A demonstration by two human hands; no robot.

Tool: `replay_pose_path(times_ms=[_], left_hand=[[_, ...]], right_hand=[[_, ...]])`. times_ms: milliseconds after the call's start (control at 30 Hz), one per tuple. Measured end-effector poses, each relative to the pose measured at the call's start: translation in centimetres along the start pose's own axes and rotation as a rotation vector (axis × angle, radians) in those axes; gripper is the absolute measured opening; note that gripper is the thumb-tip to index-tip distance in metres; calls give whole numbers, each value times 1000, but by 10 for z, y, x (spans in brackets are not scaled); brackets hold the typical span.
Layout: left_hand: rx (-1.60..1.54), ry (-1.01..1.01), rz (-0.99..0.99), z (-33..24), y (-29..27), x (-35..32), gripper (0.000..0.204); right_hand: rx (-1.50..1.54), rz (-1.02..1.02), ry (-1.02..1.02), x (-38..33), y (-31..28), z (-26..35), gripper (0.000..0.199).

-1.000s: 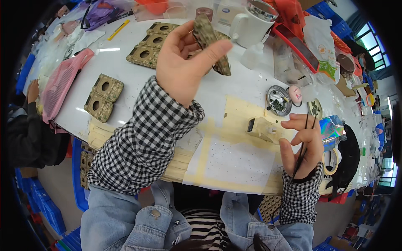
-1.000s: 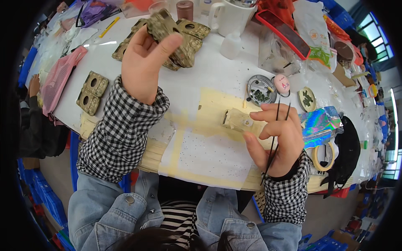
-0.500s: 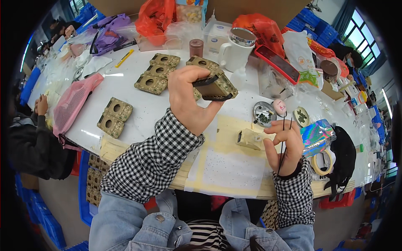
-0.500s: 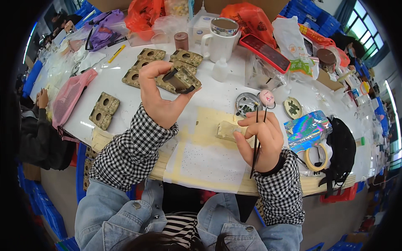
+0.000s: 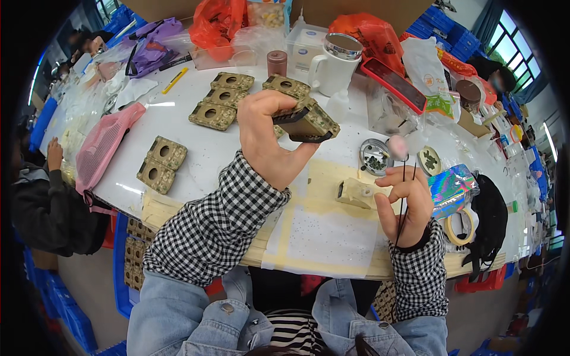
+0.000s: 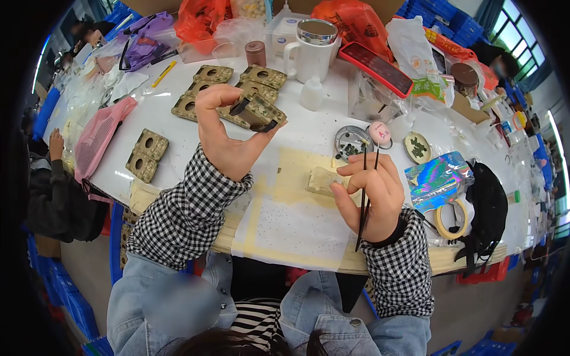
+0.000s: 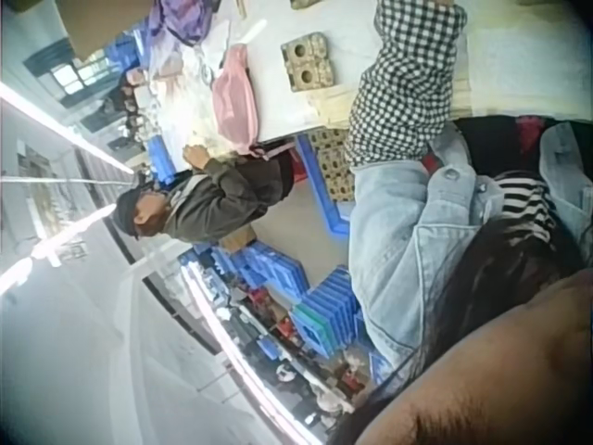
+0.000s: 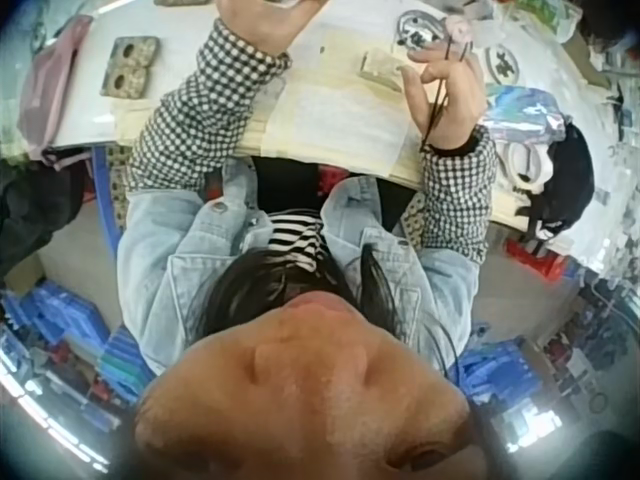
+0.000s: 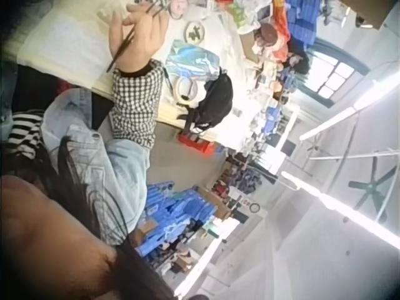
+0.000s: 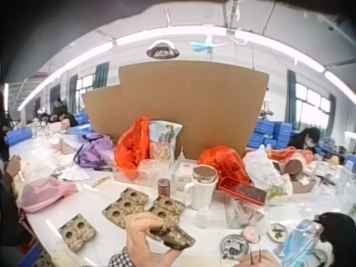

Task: Applying paint and fine details to small plastic toy tanks on a workbench.

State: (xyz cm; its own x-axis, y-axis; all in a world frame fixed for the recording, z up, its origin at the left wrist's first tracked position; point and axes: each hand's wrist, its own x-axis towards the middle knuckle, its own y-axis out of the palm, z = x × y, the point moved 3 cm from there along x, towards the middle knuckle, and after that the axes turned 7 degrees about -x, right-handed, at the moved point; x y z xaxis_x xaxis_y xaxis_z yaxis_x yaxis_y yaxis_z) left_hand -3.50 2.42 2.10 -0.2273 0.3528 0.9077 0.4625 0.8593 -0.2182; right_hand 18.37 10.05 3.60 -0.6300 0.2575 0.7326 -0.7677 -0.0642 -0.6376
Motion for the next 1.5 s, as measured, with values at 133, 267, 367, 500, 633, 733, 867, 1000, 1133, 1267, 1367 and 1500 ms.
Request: replay_pose_path(times_ms=[133, 267, 367, 500, 633, 733, 867, 1000, 1133, 1267, 1367, 1500], left_hand=[[-7, -6, 1, -1, 1, 0, 65], [-7, -11, 6, 0, 1, 1, 66], [-4, -12, 9, 0, 1, 1, 67], [-13, -97, -65, 8, -2, 1, 67], [12, -149, -229, 27, -14, 11, 69], [11, -159, -294, 40, -20, 13, 72], [-154, -223, -406, 58, -23, 11, 72], [-439, -451, -653, 68, -48, 21, 69], [-715, -577, -754, 82, -58, 26, 64], [-1086, -796, -713, 105, -57, 20, 61], [-1244, -911, -715, 100, -55, 16, 59], [-1266, -917, -727, 98, -51, 16, 61]], right_hand=[[-6, 5, 1, 1, -1, 1, 26], [-5, 7, 1, 1, -2, 1, 26], [-6, 7, 0, 2, -1, 1, 26], [-28, 12, 1, 1, -1, 1, 26], [-102, 8, -1, 3, -1, 4, 29], [-133, 59, -75, 14, 0, 15, 29], [-135, 383, -115, 41, 9, 35, 23], [-82, 788, -69, 67, 45, 30, 17], [-51, 1003, 27, 75, 91, 3, 24], [-96, 1100, -85, 78, 113, 4, 24], [-113, 1121, -165, 74, 125, 4, 21], [-74, 1197, -191, 73, 132, -4, 18]])
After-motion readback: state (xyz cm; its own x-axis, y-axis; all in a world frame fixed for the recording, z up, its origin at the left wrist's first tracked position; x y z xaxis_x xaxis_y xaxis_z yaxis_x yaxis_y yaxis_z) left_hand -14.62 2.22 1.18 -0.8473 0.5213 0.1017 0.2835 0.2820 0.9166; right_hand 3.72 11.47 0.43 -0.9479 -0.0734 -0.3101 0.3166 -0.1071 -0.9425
